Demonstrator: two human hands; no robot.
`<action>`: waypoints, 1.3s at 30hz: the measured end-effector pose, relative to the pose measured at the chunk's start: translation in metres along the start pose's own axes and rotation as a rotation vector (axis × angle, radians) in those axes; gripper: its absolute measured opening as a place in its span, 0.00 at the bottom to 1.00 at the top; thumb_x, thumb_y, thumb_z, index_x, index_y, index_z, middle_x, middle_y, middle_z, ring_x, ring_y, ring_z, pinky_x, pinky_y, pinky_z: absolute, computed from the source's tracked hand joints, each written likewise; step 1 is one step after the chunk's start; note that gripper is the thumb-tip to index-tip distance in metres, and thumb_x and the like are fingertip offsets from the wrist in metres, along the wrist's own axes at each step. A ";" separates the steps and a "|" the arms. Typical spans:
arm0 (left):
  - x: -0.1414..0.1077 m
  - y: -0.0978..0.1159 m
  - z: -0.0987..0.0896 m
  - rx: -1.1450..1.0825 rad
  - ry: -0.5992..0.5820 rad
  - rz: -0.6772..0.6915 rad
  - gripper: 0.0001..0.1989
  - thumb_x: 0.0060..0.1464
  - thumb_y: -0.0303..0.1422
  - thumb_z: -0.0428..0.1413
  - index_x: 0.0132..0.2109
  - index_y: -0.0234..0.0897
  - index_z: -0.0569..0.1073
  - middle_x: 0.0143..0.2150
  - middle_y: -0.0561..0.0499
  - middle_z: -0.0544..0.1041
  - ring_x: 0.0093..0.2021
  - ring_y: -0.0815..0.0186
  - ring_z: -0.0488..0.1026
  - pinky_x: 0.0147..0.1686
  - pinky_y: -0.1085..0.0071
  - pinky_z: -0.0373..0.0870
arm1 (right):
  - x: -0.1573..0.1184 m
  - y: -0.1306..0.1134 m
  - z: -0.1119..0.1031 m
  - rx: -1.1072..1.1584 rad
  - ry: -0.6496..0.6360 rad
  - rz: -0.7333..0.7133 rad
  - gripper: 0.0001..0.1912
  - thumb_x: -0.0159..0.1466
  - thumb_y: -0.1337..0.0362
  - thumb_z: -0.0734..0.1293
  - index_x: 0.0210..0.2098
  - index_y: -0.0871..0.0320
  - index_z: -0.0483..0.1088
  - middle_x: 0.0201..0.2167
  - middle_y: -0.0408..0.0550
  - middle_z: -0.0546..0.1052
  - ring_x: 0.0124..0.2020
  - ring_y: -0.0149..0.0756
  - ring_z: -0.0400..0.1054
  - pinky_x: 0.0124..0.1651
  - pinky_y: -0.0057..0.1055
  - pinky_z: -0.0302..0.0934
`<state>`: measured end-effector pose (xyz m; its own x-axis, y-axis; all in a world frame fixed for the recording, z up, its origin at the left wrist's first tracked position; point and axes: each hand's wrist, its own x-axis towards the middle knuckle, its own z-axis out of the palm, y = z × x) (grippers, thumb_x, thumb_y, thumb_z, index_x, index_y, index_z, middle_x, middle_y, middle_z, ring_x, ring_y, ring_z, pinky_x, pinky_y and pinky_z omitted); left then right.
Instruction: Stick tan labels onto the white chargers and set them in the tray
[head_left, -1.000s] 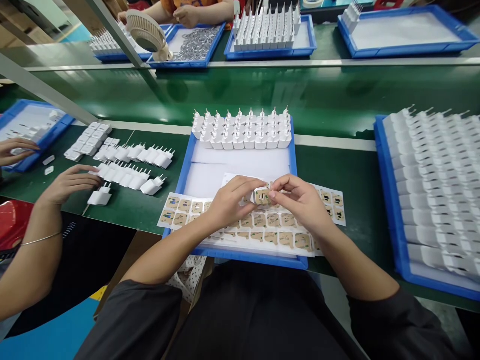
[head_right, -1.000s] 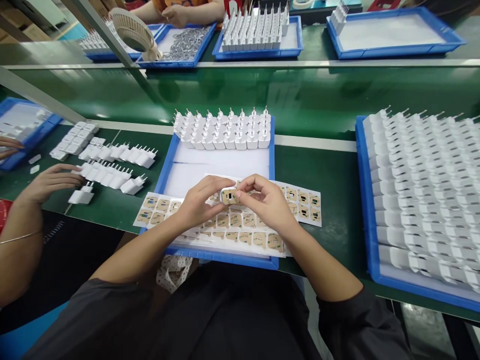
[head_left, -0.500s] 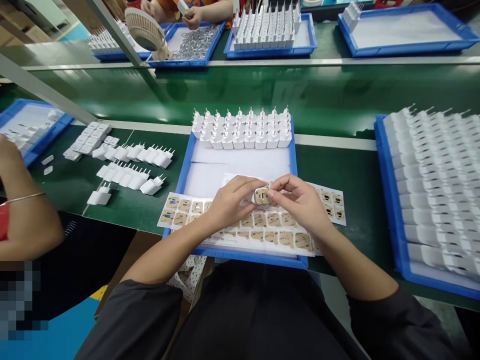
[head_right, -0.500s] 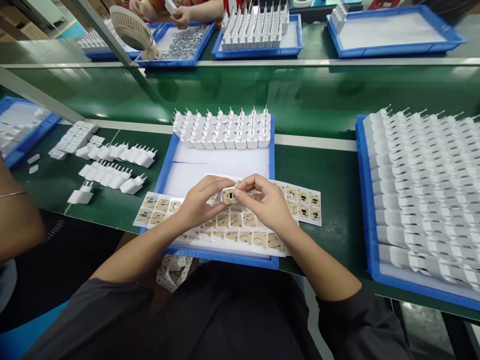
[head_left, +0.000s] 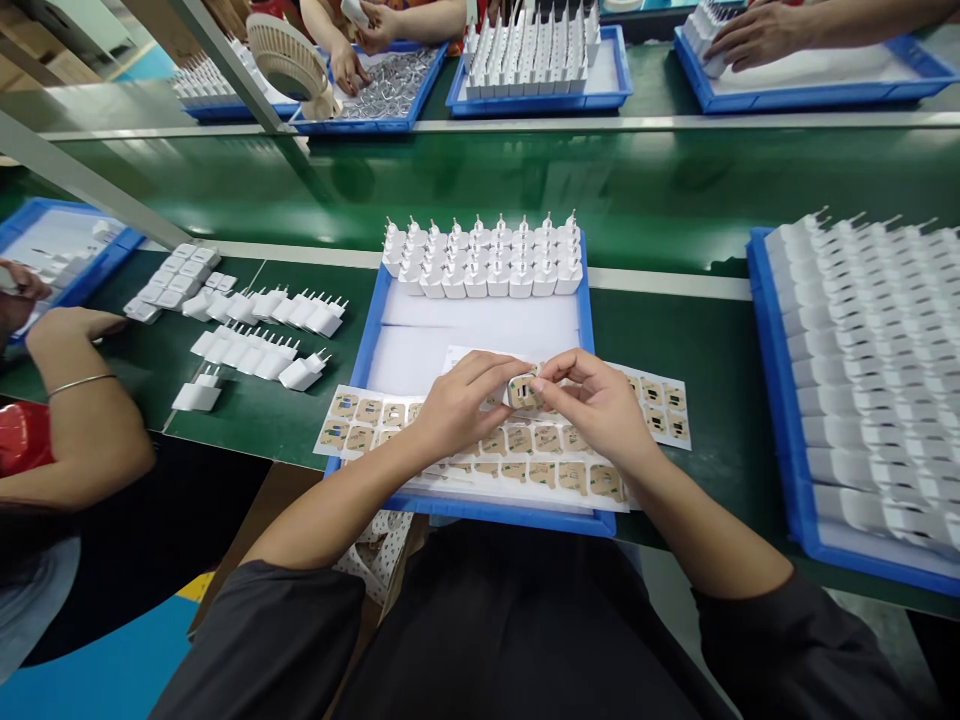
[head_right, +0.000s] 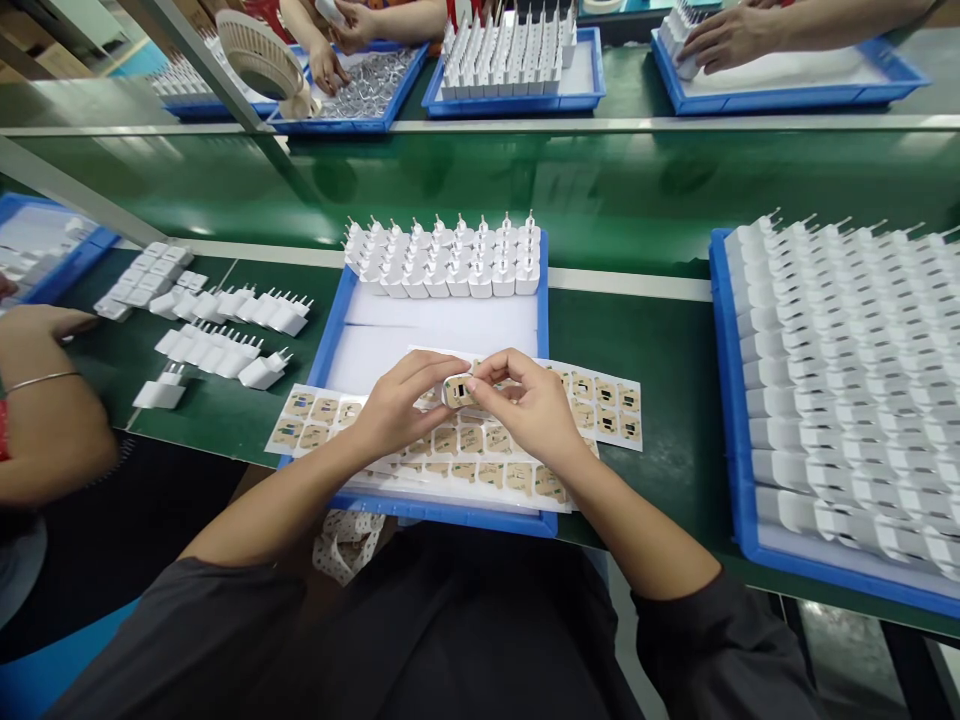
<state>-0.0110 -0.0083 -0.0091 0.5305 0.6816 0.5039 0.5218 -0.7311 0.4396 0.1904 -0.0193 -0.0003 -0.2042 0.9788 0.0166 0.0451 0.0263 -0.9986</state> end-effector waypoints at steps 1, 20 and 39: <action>0.000 0.000 0.000 0.000 0.002 0.003 0.22 0.54 0.22 0.56 0.56 0.38 0.69 0.49 0.44 0.78 0.47 0.61 0.74 0.46 0.64 0.74 | 0.000 0.000 0.000 -0.007 0.002 -0.002 0.08 0.62 0.58 0.71 0.35 0.56 0.72 0.32 0.44 0.74 0.34 0.34 0.70 0.35 0.30 0.68; -0.001 0.002 0.002 -0.084 0.048 -0.042 0.20 0.56 0.26 0.58 0.56 0.39 0.70 0.49 0.45 0.78 0.49 0.61 0.74 0.48 0.63 0.74 | -0.003 -0.001 0.001 -0.313 0.130 -0.155 0.10 0.63 0.56 0.70 0.39 0.53 0.71 0.31 0.45 0.74 0.33 0.36 0.70 0.31 0.31 0.69; -0.001 0.009 0.019 -0.121 0.247 0.045 0.16 0.58 0.30 0.59 0.53 0.40 0.71 0.47 0.44 0.78 0.48 0.61 0.76 0.46 0.61 0.75 | -0.008 0.007 0.021 0.271 0.004 0.036 0.14 0.61 0.53 0.71 0.38 0.52 0.64 0.33 0.42 0.64 0.36 0.35 0.65 0.30 0.29 0.71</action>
<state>0.0061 -0.0146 -0.0200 0.3646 0.6314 0.6844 0.4096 -0.7688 0.4911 0.1720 -0.0315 -0.0085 -0.2036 0.9789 -0.0190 -0.2118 -0.0629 -0.9753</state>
